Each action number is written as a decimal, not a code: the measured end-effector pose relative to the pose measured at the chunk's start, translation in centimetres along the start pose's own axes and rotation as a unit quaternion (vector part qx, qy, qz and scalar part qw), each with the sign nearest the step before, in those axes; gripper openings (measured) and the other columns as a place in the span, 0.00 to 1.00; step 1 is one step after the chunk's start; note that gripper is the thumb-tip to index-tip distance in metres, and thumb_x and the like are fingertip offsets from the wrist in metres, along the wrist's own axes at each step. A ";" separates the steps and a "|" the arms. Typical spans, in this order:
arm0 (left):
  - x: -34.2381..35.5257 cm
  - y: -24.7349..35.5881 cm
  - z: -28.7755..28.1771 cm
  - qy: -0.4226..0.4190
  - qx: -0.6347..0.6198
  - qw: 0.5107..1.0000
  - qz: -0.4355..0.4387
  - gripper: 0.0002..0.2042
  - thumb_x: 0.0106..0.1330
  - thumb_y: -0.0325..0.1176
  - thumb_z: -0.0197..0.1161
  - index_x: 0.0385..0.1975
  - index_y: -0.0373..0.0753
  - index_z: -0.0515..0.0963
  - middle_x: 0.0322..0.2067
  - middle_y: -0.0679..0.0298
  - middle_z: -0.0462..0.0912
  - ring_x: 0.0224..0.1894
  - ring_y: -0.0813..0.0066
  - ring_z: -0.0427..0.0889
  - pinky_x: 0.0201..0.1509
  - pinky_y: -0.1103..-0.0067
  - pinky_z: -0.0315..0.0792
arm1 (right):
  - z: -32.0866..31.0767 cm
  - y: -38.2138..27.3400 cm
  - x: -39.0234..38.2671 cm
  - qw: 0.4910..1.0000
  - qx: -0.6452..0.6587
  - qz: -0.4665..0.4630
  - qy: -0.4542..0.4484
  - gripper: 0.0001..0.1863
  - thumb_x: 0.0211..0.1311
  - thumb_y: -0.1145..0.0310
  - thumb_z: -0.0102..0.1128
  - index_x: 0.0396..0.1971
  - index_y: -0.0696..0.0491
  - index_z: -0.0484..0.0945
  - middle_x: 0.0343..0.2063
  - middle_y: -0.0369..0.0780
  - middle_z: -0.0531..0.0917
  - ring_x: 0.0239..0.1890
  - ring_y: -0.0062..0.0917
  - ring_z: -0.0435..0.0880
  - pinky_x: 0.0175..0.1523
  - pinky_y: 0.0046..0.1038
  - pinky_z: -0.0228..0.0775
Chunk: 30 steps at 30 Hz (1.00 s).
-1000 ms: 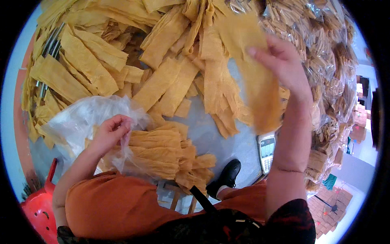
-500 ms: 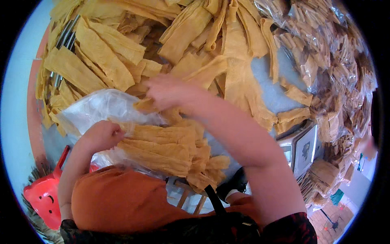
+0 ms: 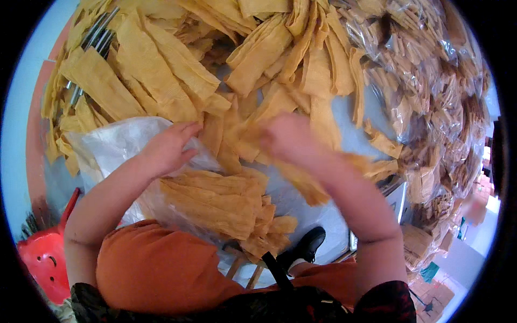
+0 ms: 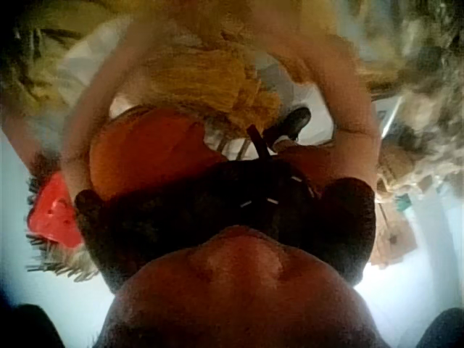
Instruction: The person picks up strips of dried bean curd from a pile on the floor, places them on a digital scale to check the weight, and then puts them into a large plastic bag.
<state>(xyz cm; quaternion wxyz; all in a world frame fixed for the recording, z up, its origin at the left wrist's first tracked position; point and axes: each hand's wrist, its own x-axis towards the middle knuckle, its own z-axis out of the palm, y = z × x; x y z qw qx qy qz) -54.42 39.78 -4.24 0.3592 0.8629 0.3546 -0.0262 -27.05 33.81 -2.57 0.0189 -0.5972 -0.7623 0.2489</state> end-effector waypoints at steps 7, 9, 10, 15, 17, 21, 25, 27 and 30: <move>-0.6 1.1 -0.3 -0.015 0.100 0.995 0.010 0.22 0.54 0.32 0.64 0.50 0.40 0.71 0.55 0.54 0.69 0.56 0.52 0.69 0.58 0.66 0.67 | -6.5 6.5 10.7 0.959 -0.273 -0.063 -0.046 0.07 0.48 0.61 0.62 0.27 0.45 0.83 0.41 0.38 0.79 0.49 0.34 0.72 0.55 0.41 0.61; -1.1 2.6 -1.1 -0.010 0.134 0.990 0.033 0.23 0.53 0.33 0.66 0.50 0.40 0.72 0.55 0.54 0.69 0.56 0.53 0.69 0.58 0.66 0.67 | -4.4 7.8 13.8 0.891 -0.329 -0.303 0.084 0.09 0.46 0.58 0.64 0.28 0.42 0.84 0.45 0.36 0.76 0.54 0.31 0.68 0.61 0.40 0.54; -1.5 3.3 -1.6 0.007 0.161 0.985 0.066 0.24 0.51 0.34 0.67 0.50 0.40 0.72 0.56 0.55 0.68 0.56 0.54 0.68 0.58 0.66 0.67 | -3.4 8.3 14.9 0.881 -0.319 -0.330 0.117 0.09 0.46 0.58 0.64 0.28 0.42 0.84 0.45 0.36 0.76 0.54 0.31 0.68 0.61 0.40 0.54; -3.4 5.2 -5.2 -0.013 0.118 0.993 -0.015 0.26 0.49 0.37 0.69 0.51 0.44 0.71 0.51 0.56 0.69 0.52 0.57 0.70 0.54 0.66 0.68 | -1.0 7.9 17.2 0.922 -0.292 -0.251 -0.049 0.10 0.44 0.59 0.66 0.29 0.43 0.84 0.40 0.36 0.75 0.51 0.30 0.70 0.58 0.37 0.57; -4.1 5.3 -6.0 -0.038 0.106 0.991 -0.075 0.28 0.49 0.38 0.70 0.52 0.45 0.70 0.48 0.56 0.70 0.50 0.57 0.72 0.52 0.66 0.70 | -1.6 7.0 16.2 0.918 -0.295 -0.253 -0.078 0.10 0.45 0.60 0.65 0.29 0.45 0.83 0.39 0.36 0.75 0.50 0.30 0.70 0.57 0.36 0.59; -5.6 5.2 -5.8 -0.067 0.116 0.975 -0.176 0.32 0.51 0.39 0.68 0.58 0.49 0.64 0.40 0.55 0.71 0.39 0.56 0.77 0.41 0.66 0.73 | -4.2 5.6 10.8 0.942 -0.179 -0.284 -0.029 0.10 0.47 0.63 0.64 0.30 0.50 0.79 0.36 0.37 0.76 0.46 0.32 0.72 0.50 0.34 0.63; -7.9 4.9 -4.6 -0.067 0.078 0.972 -0.209 0.32 0.54 0.32 0.64 0.61 0.49 0.61 0.37 0.55 0.71 0.34 0.56 0.78 0.39 0.68 0.74 | -7.6 3.1 4.5 0.946 -0.040 -0.305 0.099 0.10 0.48 0.66 0.64 0.29 0.53 0.77 0.35 0.38 0.76 0.41 0.34 0.74 0.45 0.34 0.67; -9.2 4.6 -3.9 -0.051 0.054 0.981 -0.178 0.30 0.55 0.29 0.62 0.60 0.48 0.62 0.36 0.57 0.72 0.33 0.61 0.78 0.38 0.71 0.75 | -9.9 1.3 1.4 0.935 -0.007 -0.321 0.149 0.09 0.49 0.66 0.64 0.28 0.53 0.76 0.31 0.38 0.76 0.38 0.32 0.76 0.41 0.32 0.68; -10.8 4.3 -3.0 0.004 -0.106 0.980 -0.166 0.26 0.58 0.25 0.58 0.59 0.46 0.65 0.35 0.63 0.72 0.32 0.72 0.77 0.36 0.77 0.75 | -12.4 -1.2 -2.3 0.932 0.199 -0.264 0.147 0.09 0.52 0.68 0.65 0.28 0.55 0.76 0.28 0.37 0.76 0.34 0.26 0.76 0.37 0.27 0.67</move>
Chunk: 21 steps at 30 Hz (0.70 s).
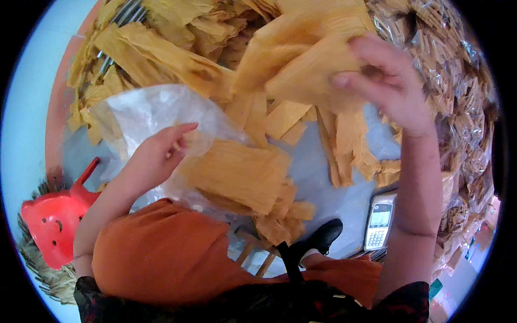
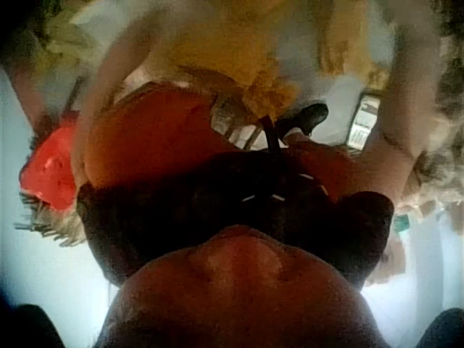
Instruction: The person picks up strips of dried bean curd from a pile on the floor, places them on a digital scale to check the weight, and then puts them into a large plastic bag.
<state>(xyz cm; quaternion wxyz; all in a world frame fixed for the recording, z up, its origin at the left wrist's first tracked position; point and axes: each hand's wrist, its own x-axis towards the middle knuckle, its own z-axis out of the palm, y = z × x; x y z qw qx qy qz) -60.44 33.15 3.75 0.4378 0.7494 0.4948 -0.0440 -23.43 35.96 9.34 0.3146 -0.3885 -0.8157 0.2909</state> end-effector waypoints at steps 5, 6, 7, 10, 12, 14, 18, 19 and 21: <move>-1.8 -0.2 0.1 0.113 -0.330 0.936 -0.039 0.17 0.66 0.27 0.54 0.55 0.43 0.70 0.33 0.71 0.72 0.32 0.85 0.74 0.34 0.84 0.72 | 2.7 -3.1 -1.1 0.977 0.081 0.133 -0.149 0.13 0.54 0.64 0.65 0.32 0.58 0.77 0.27 0.38 0.78 0.32 0.18 0.75 0.37 0.25 0.67; -2.2 0.2 -0.1 0.133 -0.361 0.923 -0.024 0.18 0.66 0.27 0.53 0.56 0.42 0.69 0.34 0.72 0.72 0.32 0.85 0.74 0.35 0.84 0.72 | 4.9 -3.3 -1.3 0.968 0.091 0.151 -0.177 0.16 0.53 0.61 0.65 0.33 0.58 0.77 0.27 0.39 0.79 0.32 0.20 0.75 0.37 0.27 0.68; -2.5 0.6 -0.3 0.152 -0.393 0.907 -0.005 0.18 0.67 0.27 0.53 0.56 0.40 0.69 0.35 0.73 0.72 0.31 0.86 0.74 0.35 0.85 0.72 | 7.7 -3.4 -1.2 0.952 0.075 0.203 -0.216 0.18 0.52 0.59 0.65 0.34 0.58 0.77 0.27 0.39 0.79 0.31 0.22 0.76 0.37 0.29 0.68; -3.1 2.2 -0.1 0.122 -0.432 0.892 0.058 0.17 0.67 0.28 0.54 0.56 0.40 0.69 0.35 0.72 0.72 0.31 0.85 0.74 0.34 0.86 0.71 | 15.7 -3.1 -0.7 0.919 0.177 0.169 -0.309 0.16 0.53 0.61 0.62 0.37 0.56 0.78 0.29 0.39 0.81 0.35 0.23 0.77 0.41 0.28 0.69; -3.3 3.0 -0.1 0.083 -0.377 0.917 0.098 0.16 0.67 0.28 0.54 0.55 0.40 0.70 0.35 0.72 0.72 0.31 0.85 0.74 0.34 0.86 0.71 | 21.5 -1.9 0.5 0.953 0.193 0.091 -0.216 0.16 0.52 0.58 0.61 0.34 0.54 0.80 0.28 0.42 0.82 0.31 0.29 0.78 0.38 0.34 0.70; -3.5 3.3 -0.5 0.031 -0.314 0.931 0.182 0.15 0.66 0.27 0.55 0.53 0.39 0.73 0.37 0.69 0.73 0.32 0.84 0.75 0.35 0.85 0.72 | 27.1 -0.6 1.8 0.959 0.244 0.054 -0.137 0.16 0.53 0.56 0.59 0.34 0.53 0.80 0.28 0.42 0.82 0.31 0.30 0.78 0.38 0.35 0.70; -3.0 2.4 -0.6 0.066 -0.407 0.906 0.100 0.16 0.66 0.25 0.55 0.53 0.39 0.73 0.39 0.68 0.74 0.35 0.84 0.76 0.36 0.84 0.72 | 36.2 -0.1 3.3 0.945 0.288 0.133 -0.082 0.15 0.60 0.57 0.51 0.40 0.49 0.78 0.33 0.44 0.81 0.35 0.33 0.79 0.38 0.36 0.70; -2.8 2.1 0.0 0.071 -0.387 0.912 0.119 0.16 0.66 0.26 0.55 0.53 0.39 0.73 0.40 0.69 0.75 0.36 0.84 0.76 0.36 0.85 0.72 | 37.7 -1.2 2.7 0.942 0.310 0.116 -0.046 0.15 0.61 0.57 0.50 0.42 0.49 0.77 0.34 0.44 0.81 0.36 0.33 0.79 0.38 0.36 0.70; -1.9 1.4 1.5 0.076 -0.370 0.916 0.139 0.16 0.66 0.27 0.55 0.53 0.40 0.72 0.40 0.70 0.75 0.38 0.84 0.76 0.36 0.85 0.72 | 37.7 -3.3 1.3 0.940 0.317 0.119 -0.036 0.16 0.63 0.57 0.47 0.45 0.47 0.75 0.37 0.45 0.80 0.39 0.34 0.79 0.40 0.37 0.70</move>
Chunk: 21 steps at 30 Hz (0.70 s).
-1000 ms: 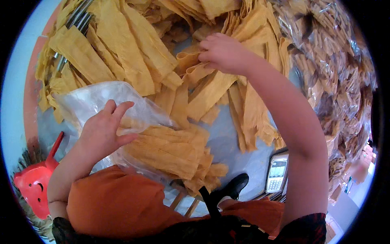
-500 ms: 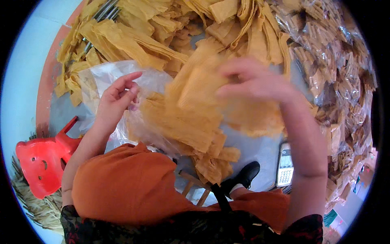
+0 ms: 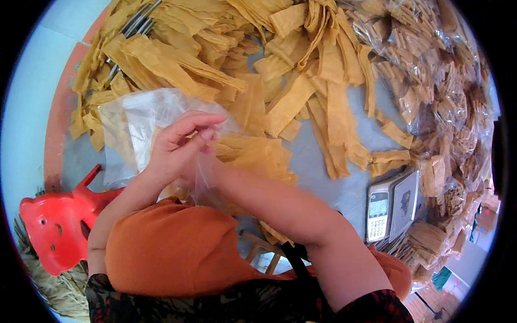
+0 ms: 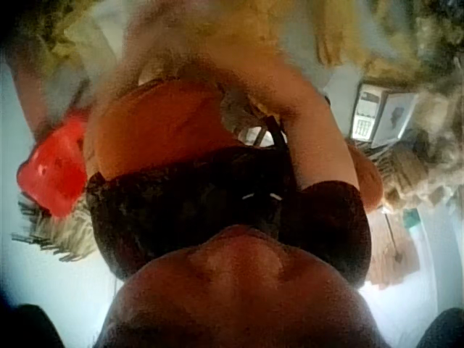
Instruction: The person picks up strips of dried bean curd from a pile on the floor, places them on a digital scale to check the weight, and then puts them into a large plastic bag.
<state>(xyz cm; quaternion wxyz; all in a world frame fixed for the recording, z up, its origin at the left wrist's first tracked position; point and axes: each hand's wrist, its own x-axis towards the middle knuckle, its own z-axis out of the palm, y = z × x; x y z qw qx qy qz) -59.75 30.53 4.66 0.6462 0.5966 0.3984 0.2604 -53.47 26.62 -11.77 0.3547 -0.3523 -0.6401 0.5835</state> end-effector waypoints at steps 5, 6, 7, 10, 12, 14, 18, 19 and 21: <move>0.6 -3.5 -0.1 0.095 -0.047 0.990 -0.095 0.15 0.67 0.30 0.55 0.54 0.43 0.72 0.41 0.70 0.76 0.41 0.84 0.75 0.41 0.85 0.71 | -12.9 -5.6 -9.3 0.958 -0.236 0.128 -0.104 0.21 0.66 0.54 0.44 0.54 0.49 0.69 0.49 0.46 0.75 0.50 0.38 0.75 0.49 0.37 0.69; 0.8 -3.9 -0.4 0.096 -0.018 0.991 -0.088 0.16 0.67 0.31 0.55 0.54 0.44 0.72 0.41 0.70 0.76 0.41 0.84 0.75 0.41 0.85 0.70 | -15.5 -6.5 -11.4 0.929 -0.368 -0.029 -0.020 0.24 0.66 0.52 0.45 0.55 0.51 0.68 0.52 0.47 0.74 0.54 0.39 0.73 0.54 0.37 0.67; 1.0 -4.3 -0.6 0.096 -0.057 0.992 -0.055 0.16 0.67 0.29 0.55 0.54 0.44 0.72 0.41 0.70 0.76 0.40 0.84 0.74 0.41 0.85 0.70 | -16.5 -6.8 -12.7 0.928 -0.370 0.015 -0.036 0.24 0.66 0.52 0.45 0.55 0.51 0.68 0.52 0.47 0.74 0.54 0.39 0.73 0.54 0.37 0.67; 2.1 -6.0 0.2 0.057 0.057 0.996 0.036 0.15 0.67 0.28 0.54 0.53 0.42 0.73 0.42 0.68 0.77 0.42 0.82 0.75 0.44 0.84 0.71 | -14.3 -6.6 -15.0 0.855 -0.341 0.134 0.366 0.28 0.64 0.49 0.49 0.55 0.54 0.68 0.55 0.47 0.73 0.57 0.41 0.71 0.62 0.35 0.61; 2.5 -7.7 1.8 -0.022 0.110 0.994 0.007 0.14 0.66 0.26 0.54 0.52 0.40 0.73 0.42 0.67 0.77 0.43 0.81 0.75 0.46 0.83 0.71 | -10.3 -5.8 -14.4 0.890 -0.174 0.356 0.227 0.29 0.62 0.48 0.52 0.57 0.53 0.68 0.54 0.48 0.73 0.57 0.38 0.71 0.62 0.34 0.60; 2.5 -9.1 2.9 -0.092 0.161 0.982 -0.023 0.14 0.66 0.25 0.53 0.51 0.38 0.74 0.42 0.65 0.77 0.43 0.80 0.75 0.48 0.82 0.70 | -9.8 -5.3 -14.2 0.919 -0.081 0.306 0.236 0.29 0.62 0.48 0.52 0.56 0.53 0.69 0.53 0.48 0.74 0.57 0.38 0.71 0.62 0.34 0.61; 2.6 -9.7 2.4 -0.096 0.112 0.982 -0.115 0.13 0.66 0.25 0.54 0.49 0.37 0.75 0.43 0.64 0.78 0.46 0.76 0.76 0.51 0.80 0.70 | -18.5 -3.3 -12.5 0.898 -0.157 0.381 0.154 0.28 0.58 0.55 0.55 0.57 0.53 0.68 0.52 0.48 0.74 0.59 0.39 0.70 0.61 0.34 0.61; 2.7 -9.5 2.1 -0.098 0.087 0.981 -0.141 0.12 0.66 0.26 0.55 0.48 0.37 0.75 0.45 0.63 0.78 0.48 0.75 0.76 0.53 0.79 0.70 | -21.6 -2.5 -11.7 0.899 -0.271 0.327 0.110 0.30 0.57 0.59 0.57 0.59 0.53 0.66 0.57 0.47 0.71 0.61 0.40 0.67 0.64 0.36 0.57; 3.1 -8.9 1.8 -0.141 0.160 0.966 -0.144 0.12 0.65 0.26 0.55 0.47 0.37 0.75 0.44 0.63 0.79 0.47 0.75 0.77 0.52 0.79 0.71 | -24.4 -0.2 -9.3 0.718 -0.680 0.125 0.080 0.32 0.50 0.66 0.59 0.60 0.48 0.65 0.55 0.44 0.73 0.60 0.40 0.68 0.65 0.36 0.57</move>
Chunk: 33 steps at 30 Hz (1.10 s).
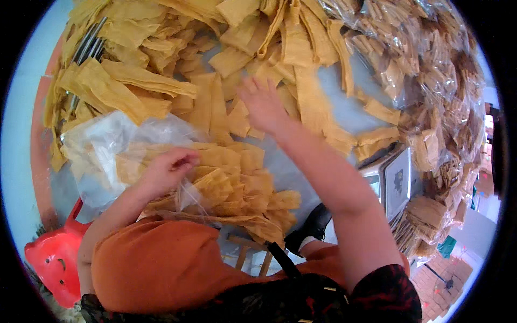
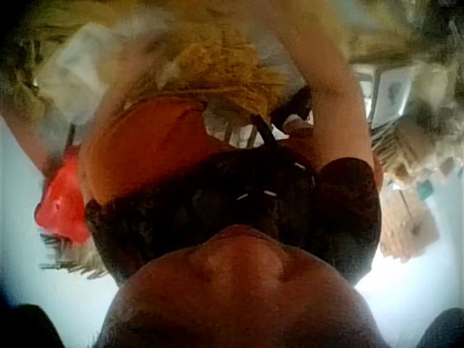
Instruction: The person picks up strips of dried bean curd from a pile on the floor, places them on a digital scale to check the weight, and then puts them into a large plastic bag.
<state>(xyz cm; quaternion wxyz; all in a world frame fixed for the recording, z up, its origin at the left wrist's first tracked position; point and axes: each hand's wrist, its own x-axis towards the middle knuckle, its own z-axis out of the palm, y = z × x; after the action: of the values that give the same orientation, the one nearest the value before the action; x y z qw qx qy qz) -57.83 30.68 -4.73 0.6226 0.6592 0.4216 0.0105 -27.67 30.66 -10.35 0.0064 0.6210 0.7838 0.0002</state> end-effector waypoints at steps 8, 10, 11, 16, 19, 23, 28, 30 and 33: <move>1.0 0.2 0.2 -0.015 0.054 0.998 0.040 0.13 0.62 0.25 0.57 0.47 0.38 0.76 0.37 0.60 0.79 0.38 0.76 0.78 0.43 0.79 0.73 | 0.5 3.7 4.4 0.946 -0.044 -0.193 -0.257 0.22 0.54 0.71 0.53 0.52 0.41 0.71 0.55 0.40 0.72 0.58 0.31 0.71 0.67 0.46 0.47; 0.7 -0.3 -0.1 -0.043 0.015 0.999 0.003 0.13 0.63 0.23 0.56 0.47 0.39 0.75 0.41 0.65 0.78 0.44 0.78 0.77 0.49 0.81 0.72 | -1.5 5.0 3.4 0.924 0.038 -0.177 -0.337 0.23 0.54 0.71 0.53 0.52 0.41 0.70 0.54 0.39 0.74 0.57 0.29 0.72 0.67 0.43 0.51; 0.6 -0.5 -0.2 -0.043 0.017 0.999 0.003 0.13 0.63 0.23 0.56 0.47 0.39 0.75 0.41 0.65 0.78 0.44 0.78 0.77 0.49 0.81 0.72 | -2.3 5.8 2.7 0.929 0.033 -0.142 -0.340 0.23 0.54 0.71 0.53 0.52 0.41 0.70 0.53 0.37 0.74 0.57 0.27 0.72 0.66 0.41 0.53; 0.9 -1.0 0.0 -0.022 -0.001 1.000 0.014 0.14 0.61 0.24 0.57 0.48 0.38 0.75 0.37 0.62 0.79 0.37 0.77 0.77 0.44 0.80 0.73 | -0.8 6.0 0.6 0.963 -0.016 -0.263 -0.057 0.22 0.58 0.71 0.50 0.53 0.40 0.70 0.53 0.35 0.75 0.56 0.27 0.72 0.65 0.40 0.55; 1.1 -1.0 0.0 -0.021 0.032 0.999 0.013 0.15 0.61 0.24 0.57 0.48 0.38 0.75 0.37 0.62 0.79 0.37 0.77 0.77 0.44 0.81 0.73 | 2.0 4.3 1.7 0.966 -0.086 -0.241 0.042 0.20 0.60 0.70 0.47 0.53 0.39 0.71 0.54 0.33 0.74 0.57 0.28 0.72 0.66 0.41 0.53; 1.0 -1.0 -0.1 -0.029 0.042 0.999 0.001 0.15 0.61 0.24 0.57 0.48 0.38 0.75 0.38 0.62 0.79 0.38 0.76 0.78 0.45 0.80 0.73 | 1.3 5.3 3.2 0.934 -0.075 -0.245 -0.248 0.23 0.55 0.73 0.52 0.53 0.43 0.70 0.50 0.39 0.76 0.54 0.35 0.73 0.60 0.40 0.61; 0.9 -1.0 -0.4 -0.020 0.017 1.000 0.010 0.15 0.61 0.24 0.58 0.48 0.38 0.75 0.38 0.61 0.79 0.39 0.76 0.78 0.45 0.80 0.73 | -7.5 8.0 0.6 0.948 0.022 -0.248 -0.198 0.20 0.52 0.72 0.55 0.48 0.45 0.73 0.38 0.42 0.80 0.46 0.40 0.77 0.52 0.37 0.69; 0.8 -0.9 -0.6 -0.023 0.022 0.999 0.011 0.14 0.61 0.24 0.58 0.48 0.38 0.75 0.37 0.62 0.79 0.39 0.77 0.78 0.45 0.81 0.73 | -11.5 7.3 -0.2 0.958 0.223 -0.158 0.083 0.22 0.48 0.74 0.62 0.47 0.50 0.73 0.38 0.40 0.81 0.45 0.34 0.79 0.52 0.33 0.69; 0.4 -0.7 -0.8 -0.027 -0.006 1.000 -0.003 0.14 0.62 0.24 0.57 0.49 0.38 0.75 0.37 0.64 0.79 0.38 0.79 0.77 0.45 0.81 0.73 | -16.1 6.9 -0.5 0.821 0.564 0.063 -0.065 0.23 0.49 0.74 0.66 0.48 0.55 0.72 0.41 0.37 0.81 0.46 0.25 0.78 0.53 0.30 0.68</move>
<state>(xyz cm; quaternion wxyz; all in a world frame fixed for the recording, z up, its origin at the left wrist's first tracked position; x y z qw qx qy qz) -58.37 31.50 -5.31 0.6379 0.6542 0.4063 -0.0065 -20.99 31.85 5.78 -0.2939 0.5629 0.6035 -0.4822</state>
